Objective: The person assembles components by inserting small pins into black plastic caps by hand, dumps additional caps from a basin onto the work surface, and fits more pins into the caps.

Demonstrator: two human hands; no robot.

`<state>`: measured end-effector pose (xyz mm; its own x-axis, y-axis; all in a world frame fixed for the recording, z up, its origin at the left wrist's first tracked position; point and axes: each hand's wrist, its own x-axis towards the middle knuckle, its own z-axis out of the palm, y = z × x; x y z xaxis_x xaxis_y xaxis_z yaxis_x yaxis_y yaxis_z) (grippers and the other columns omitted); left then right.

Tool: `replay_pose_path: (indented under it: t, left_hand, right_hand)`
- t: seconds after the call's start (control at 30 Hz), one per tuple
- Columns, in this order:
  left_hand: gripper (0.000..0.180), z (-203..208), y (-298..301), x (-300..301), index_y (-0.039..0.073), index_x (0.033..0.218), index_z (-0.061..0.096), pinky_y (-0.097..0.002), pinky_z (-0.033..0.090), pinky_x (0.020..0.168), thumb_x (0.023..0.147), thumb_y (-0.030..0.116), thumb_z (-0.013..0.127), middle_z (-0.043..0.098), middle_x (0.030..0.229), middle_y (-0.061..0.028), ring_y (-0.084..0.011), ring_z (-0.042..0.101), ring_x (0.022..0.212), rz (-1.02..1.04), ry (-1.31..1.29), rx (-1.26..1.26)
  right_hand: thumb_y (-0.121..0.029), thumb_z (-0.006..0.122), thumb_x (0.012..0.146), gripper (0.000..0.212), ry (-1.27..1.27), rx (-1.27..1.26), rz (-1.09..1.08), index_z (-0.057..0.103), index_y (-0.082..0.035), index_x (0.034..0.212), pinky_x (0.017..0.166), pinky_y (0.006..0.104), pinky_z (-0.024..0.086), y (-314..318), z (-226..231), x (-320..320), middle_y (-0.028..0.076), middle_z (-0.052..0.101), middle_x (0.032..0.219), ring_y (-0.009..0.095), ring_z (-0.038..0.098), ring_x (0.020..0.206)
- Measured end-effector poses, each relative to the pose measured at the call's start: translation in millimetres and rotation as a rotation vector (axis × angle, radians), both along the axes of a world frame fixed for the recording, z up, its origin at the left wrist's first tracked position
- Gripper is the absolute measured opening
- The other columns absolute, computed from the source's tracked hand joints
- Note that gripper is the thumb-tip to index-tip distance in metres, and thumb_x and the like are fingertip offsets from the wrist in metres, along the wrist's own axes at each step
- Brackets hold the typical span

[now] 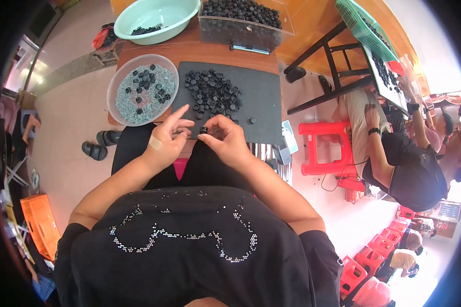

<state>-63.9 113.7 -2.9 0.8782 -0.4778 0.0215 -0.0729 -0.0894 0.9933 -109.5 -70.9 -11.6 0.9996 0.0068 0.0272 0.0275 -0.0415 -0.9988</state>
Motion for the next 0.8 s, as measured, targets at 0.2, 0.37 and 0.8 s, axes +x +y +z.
replay_pose_path:
  t: [0.2,0.37,0.8]
  left_hand:
    - [0.054,-35,35,2,0.005,0.131,0.043,-0.0283,0.050,0.068,0.078,-0.002,0.052,0.059,0.110,-0.0173,-0.0155,0.060,0.077,0.085,-0.047,0.196]
    - [0.046,-30,36,2,0.004,0.125,0.050,-0.0246,0.048,0.069,0.080,-0.004,0.054,0.059,0.107,-0.0134,-0.0108,0.057,0.075,0.084,-0.041,0.292]
    - [0.024,-45,70,109,0.003,0.101,0.062,-0.0419,0.046,0.080,0.078,0.009,0.063,0.061,0.095,-0.0185,-0.0362,0.058,0.090,0.139,-0.604,0.729]
  right_hand:
    - [-0.003,0.070,0.075,0.017,0.326,-0.079,-0.153,0.055,-0.006,0.082,0.049,0.0215,0.042,-33,1,44,-0.002,0.054,0.066,0.007,0.050,0.055]
    - [-0.008,0.069,0.077,0.016,-0.176,0.180,-0.464,0.058,-0.002,0.088,0.053,0.0228,0.044,-61,83,152,0.004,0.059,0.073,0.010,0.053,0.060]
    - [-0.009,0.065,0.076,0.008,0.074,-0.556,-0.362,0.066,-0.002,0.081,0.058,0.0282,0.046,-49,-24,69,0.005,0.061,0.064,0.010,0.055,0.060]
